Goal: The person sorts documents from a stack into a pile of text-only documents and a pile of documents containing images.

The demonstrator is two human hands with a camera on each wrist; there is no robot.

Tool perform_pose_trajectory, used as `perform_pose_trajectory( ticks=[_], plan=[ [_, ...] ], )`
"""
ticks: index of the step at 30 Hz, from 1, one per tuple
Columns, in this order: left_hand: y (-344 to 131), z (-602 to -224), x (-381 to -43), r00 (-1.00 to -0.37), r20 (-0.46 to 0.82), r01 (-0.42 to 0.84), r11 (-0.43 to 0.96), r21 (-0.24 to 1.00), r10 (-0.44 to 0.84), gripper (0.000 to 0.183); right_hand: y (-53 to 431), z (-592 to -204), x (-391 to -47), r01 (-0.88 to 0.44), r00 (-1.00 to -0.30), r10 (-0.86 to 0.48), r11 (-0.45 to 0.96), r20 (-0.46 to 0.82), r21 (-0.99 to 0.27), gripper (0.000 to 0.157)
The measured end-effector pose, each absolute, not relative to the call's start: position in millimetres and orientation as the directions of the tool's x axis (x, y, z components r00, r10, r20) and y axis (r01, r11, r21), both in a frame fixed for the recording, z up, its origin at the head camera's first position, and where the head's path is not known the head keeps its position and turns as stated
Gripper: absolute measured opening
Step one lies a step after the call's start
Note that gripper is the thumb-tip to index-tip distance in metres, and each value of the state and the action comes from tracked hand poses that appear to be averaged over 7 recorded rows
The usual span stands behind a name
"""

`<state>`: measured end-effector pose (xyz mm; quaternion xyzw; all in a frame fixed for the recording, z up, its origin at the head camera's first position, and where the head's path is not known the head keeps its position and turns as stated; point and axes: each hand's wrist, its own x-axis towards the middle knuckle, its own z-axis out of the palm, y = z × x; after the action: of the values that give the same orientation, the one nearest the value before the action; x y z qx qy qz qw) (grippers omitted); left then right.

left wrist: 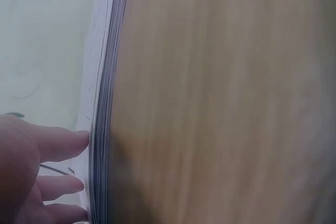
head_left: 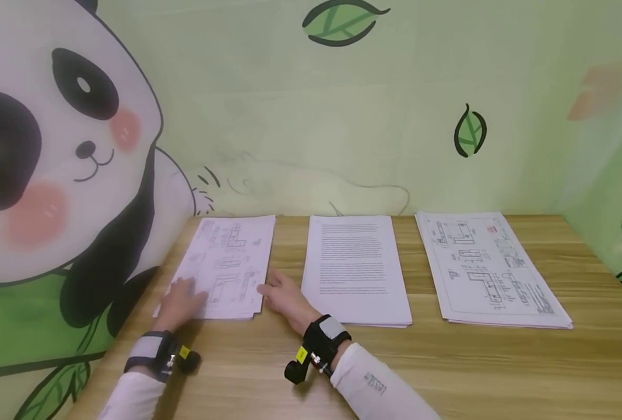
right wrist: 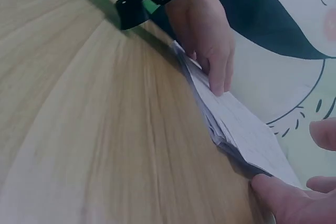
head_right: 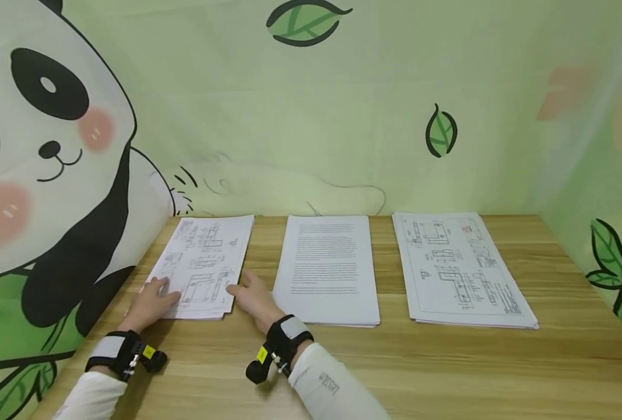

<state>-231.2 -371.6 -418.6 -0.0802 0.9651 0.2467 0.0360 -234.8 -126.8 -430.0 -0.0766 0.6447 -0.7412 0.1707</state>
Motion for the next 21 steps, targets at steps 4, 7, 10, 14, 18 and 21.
perform_pose_trajectory(
  ticks=[4,7,10,14,18,21],
  plan=[
    [-364,-418,-228,-0.981,-0.141,-0.183,0.856,0.484,-0.129,0.07,-128,-429,-238,0.219,-0.916,-0.38,-0.211,-0.127,-0.953,0.062],
    [-357,-417,-225,-0.981,-0.145,-0.186,0.854,0.486,-0.13,0.071,-128,-430,-241,0.22,-0.932,-0.328,-0.18,-0.152,-0.959,0.065],
    [-351,-413,-221,-0.981,-0.149,-0.183,0.852,0.49,-0.125,0.071,-127,-431,-243,0.217,-0.948,-0.263,-0.13,-0.177,-0.967,0.065],
    [-343,-408,-216,-0.981,-0.149,-0.184,0.847,0.499,-0.125,0.07,-126,-431,-244,0.195,-0.958,-0.229,-0.074,-0.173,-0.978,0.055],
    [-337,-404,-213,-0.981,-0.138,-0.191,0.836,0.515,-0.139,0.066,-125,-430,-243,0.178,-0.962,-0.221,-0.054,-0.162,-0.983,0.043],
    [-333,-403,-212,-0.981,-0.132,-0.188,0.831,0.523,-0.139,0.063,-124,-432,-242,0.181,-0.963,-0.215,-0.069,-0.162,-0.981,0.038]
  ],
)
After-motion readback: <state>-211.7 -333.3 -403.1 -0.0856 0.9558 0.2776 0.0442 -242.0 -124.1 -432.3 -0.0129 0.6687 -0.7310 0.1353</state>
